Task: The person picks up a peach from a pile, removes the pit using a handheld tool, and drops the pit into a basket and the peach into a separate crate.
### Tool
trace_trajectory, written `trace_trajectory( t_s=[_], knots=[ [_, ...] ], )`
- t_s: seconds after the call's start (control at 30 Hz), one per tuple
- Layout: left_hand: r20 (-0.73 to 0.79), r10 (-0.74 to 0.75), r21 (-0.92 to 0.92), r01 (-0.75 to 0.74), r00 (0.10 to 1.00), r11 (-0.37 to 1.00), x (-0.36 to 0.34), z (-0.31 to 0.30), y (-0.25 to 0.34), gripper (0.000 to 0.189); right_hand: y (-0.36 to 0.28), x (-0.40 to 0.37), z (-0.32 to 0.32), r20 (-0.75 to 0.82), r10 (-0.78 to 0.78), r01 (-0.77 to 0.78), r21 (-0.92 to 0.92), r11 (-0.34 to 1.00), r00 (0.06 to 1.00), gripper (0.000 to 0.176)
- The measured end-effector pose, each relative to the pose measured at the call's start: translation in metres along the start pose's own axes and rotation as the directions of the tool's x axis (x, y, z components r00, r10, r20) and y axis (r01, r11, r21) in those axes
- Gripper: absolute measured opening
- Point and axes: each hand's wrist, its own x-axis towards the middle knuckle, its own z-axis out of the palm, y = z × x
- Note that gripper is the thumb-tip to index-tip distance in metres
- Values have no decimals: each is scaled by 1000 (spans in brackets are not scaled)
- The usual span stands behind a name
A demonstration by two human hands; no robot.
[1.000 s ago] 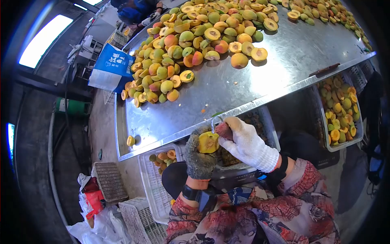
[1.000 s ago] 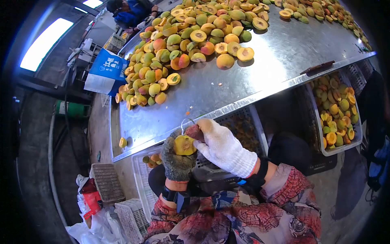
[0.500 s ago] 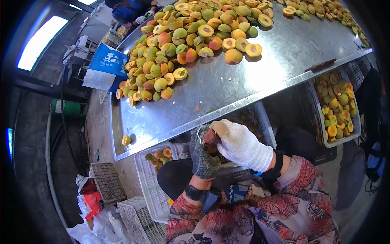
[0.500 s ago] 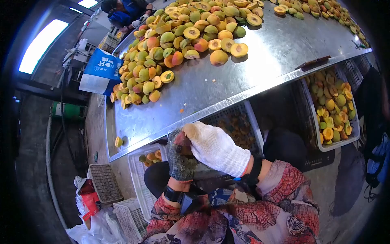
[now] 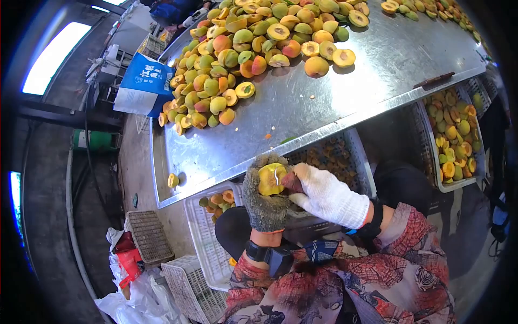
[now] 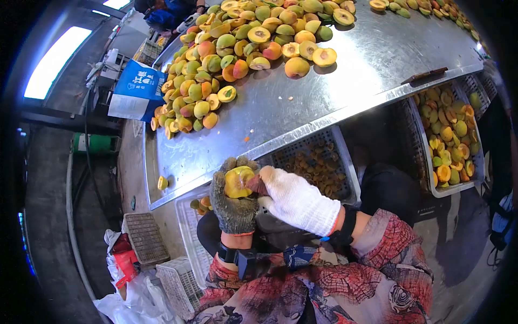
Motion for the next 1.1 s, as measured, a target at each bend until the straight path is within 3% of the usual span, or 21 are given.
trace_trajectory(
  t_s=[0.17, 0.27, 0.33, 0.47, 0.57, 0.63, 0.73, 0.87, 0.97, 1.03, 1.07, 1.1],
  knots=[
    [15, 26, 91, -27, 1000, 996, -6, 4, -1, 42, 1, -4, 7, 51, 23, -22, -21, 1000, 998, 39],
    [52, 108, 227, -117, 993, 967, -6, 2, -3, 44, 0, -4, 10, 64, 40, -37, -55, 998, 997, 39],
    [88, 152, 293, -171, 985, 941, -7, 5, -3, 40, 8, -4, 18, -22, -50, 49, -37, 998, 999, 33],
    [68, 119, 193, -130, 991, 972, -9, 2, -10, 39, 12, -6, 21, -20, -97, 97, -24, 995, 995, 33],
    [50, 205, 245, -211, 978, 946, -13, 3, -13, 37, 11, -8, 22, 1, -115, 115, 50, 992, 993, 31],
    [121, 268, 384, -294, 956, 875, -16, 3, -12, 35, 8, -7, 18, 99, -34, 22, 119, 993, 995, 34],
    [86, 263, 522, -268, 961, 810, -18, -10, -13, 41, 4, -7, 16, 82, -46, 30, 186, 982, 996, 33],
    [89, 256, 459, -268, 962, 847, -20, -1, -11, 42, 4, -7, 16, 112, -33, 3, 252, 968, 993, 32],
    [142, 301, 573, -326, 943, 752, -19, -3, -10, 42, 7, -6, 19, 117, -43, 8, 286, 958, 992, 32],
    [202, 372, 747, -388, 906, 540, -18, -7, -11, 41, 12, -4, 24, 114, -37, 14, 189, 982, 993, 33],
    [202, 365, 749, -383, 909, 541, -17, -11, -10, 41, 15, -5, 28, 111, -30, 8, 193, 981, 993, 33],
    [263, 380, 797, -422, 887, 432, -17, -16, -10, 40, 18, -6, 35, 32, -124, 110, 286, 952, 992, 32]
  ],
)
